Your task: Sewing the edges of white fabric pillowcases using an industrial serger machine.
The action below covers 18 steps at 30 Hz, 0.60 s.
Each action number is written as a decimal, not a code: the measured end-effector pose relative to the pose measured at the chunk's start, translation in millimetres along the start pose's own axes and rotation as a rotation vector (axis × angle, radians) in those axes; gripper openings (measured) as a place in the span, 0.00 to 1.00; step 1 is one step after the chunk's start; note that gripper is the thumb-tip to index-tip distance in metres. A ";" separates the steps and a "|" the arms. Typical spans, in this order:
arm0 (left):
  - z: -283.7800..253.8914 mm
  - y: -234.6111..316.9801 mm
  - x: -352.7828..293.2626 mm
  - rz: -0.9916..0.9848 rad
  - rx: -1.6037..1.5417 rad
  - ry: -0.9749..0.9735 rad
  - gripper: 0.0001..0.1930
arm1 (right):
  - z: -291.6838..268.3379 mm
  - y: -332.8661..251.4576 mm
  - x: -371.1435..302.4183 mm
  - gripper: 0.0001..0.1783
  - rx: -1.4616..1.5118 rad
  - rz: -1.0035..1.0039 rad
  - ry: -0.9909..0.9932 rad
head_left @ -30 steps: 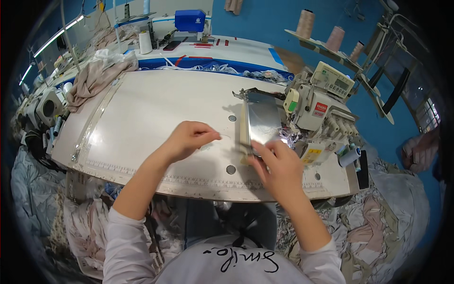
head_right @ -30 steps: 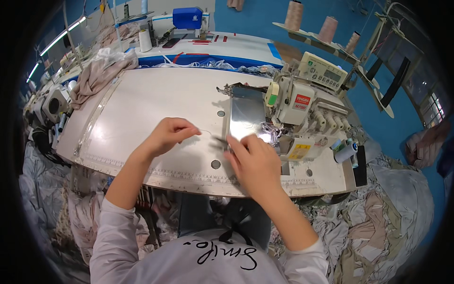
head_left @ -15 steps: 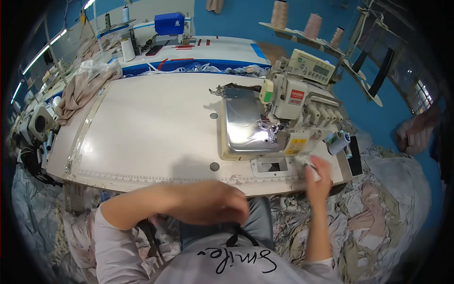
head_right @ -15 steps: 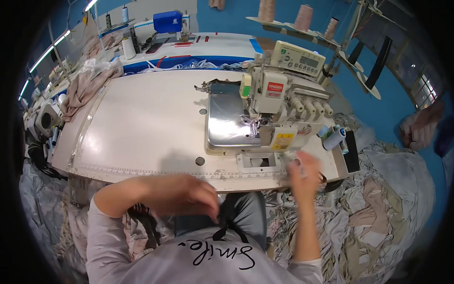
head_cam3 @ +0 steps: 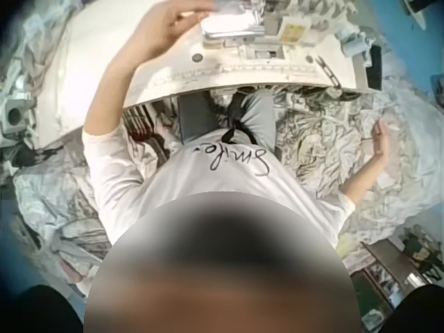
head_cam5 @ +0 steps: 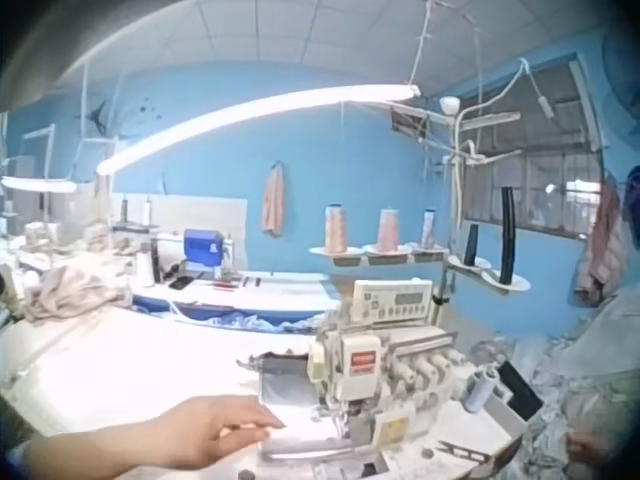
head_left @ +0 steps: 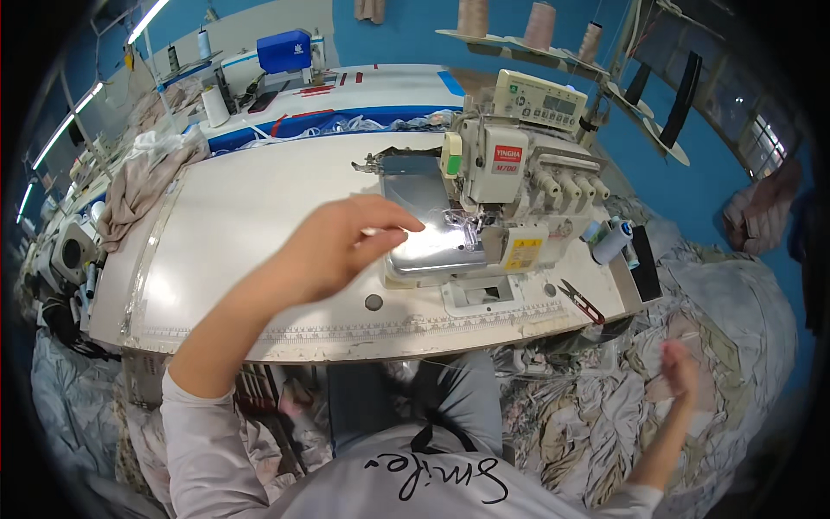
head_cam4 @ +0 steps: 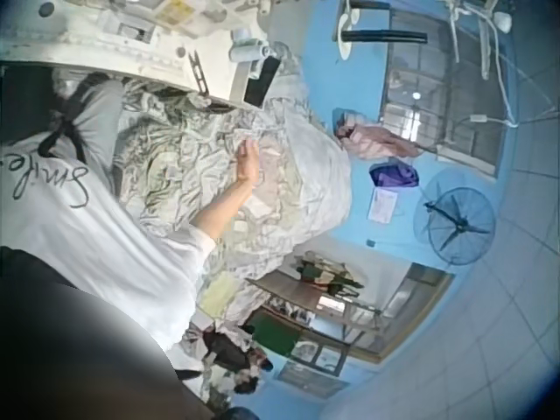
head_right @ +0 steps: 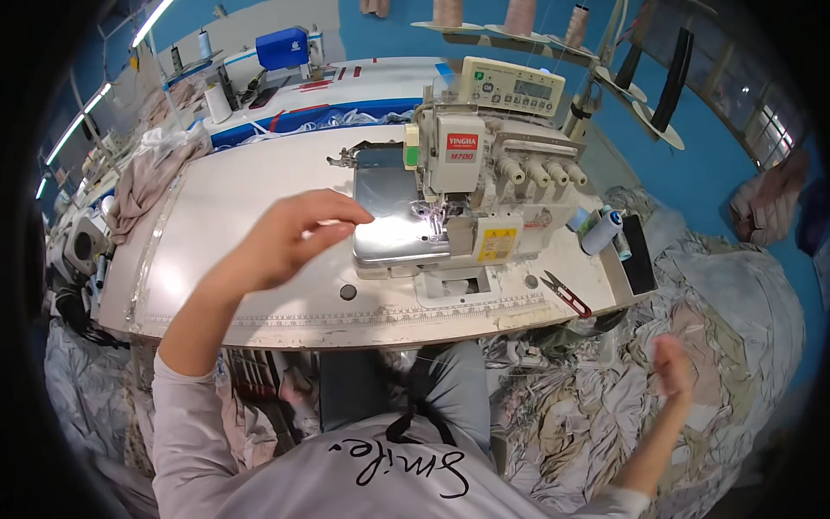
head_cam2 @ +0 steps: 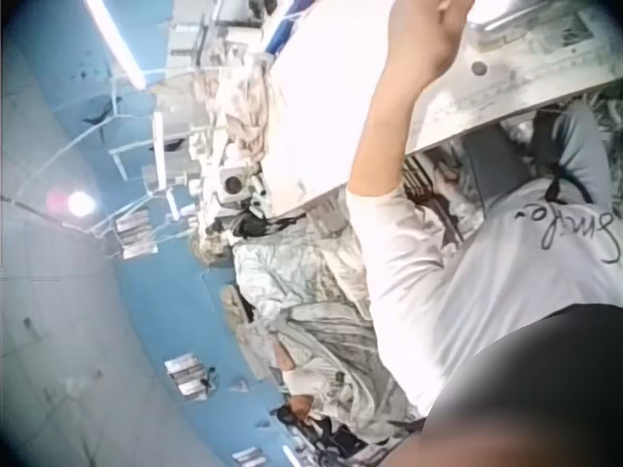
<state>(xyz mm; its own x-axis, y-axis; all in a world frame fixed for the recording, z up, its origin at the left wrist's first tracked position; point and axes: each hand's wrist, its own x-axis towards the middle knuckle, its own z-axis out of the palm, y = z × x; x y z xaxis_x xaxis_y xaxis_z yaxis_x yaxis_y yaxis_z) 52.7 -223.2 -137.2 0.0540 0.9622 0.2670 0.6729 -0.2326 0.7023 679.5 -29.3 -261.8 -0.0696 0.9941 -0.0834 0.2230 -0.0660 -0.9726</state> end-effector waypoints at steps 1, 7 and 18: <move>10.6 -7.2 2.2 0.113 0.275 0.024 0.17 | -49.9 7.0 20.9 0.15 -0.125 0.016 0.129; 66.3 -35.2 16.7 0.332 0.551 0.058 0.34 | -129.3 -14.5 72.1 0.16 -1.940 -0.167 0.944; 53.0 -41.6 14.2 0.258 0.570 0.004 0.38 | 386.9 -75.4 -103.2 0.35 -0.763 -1.297 -0.493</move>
<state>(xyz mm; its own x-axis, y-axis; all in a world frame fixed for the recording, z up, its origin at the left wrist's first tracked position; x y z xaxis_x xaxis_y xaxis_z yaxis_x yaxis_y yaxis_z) 64.6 -192.4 -197.6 0.2653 0.8841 0.3846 0.9262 -0.3445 0.1529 293.7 -160.3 -263.8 -0.8553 0.2039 0.4764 0.1688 0.9788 -0.1157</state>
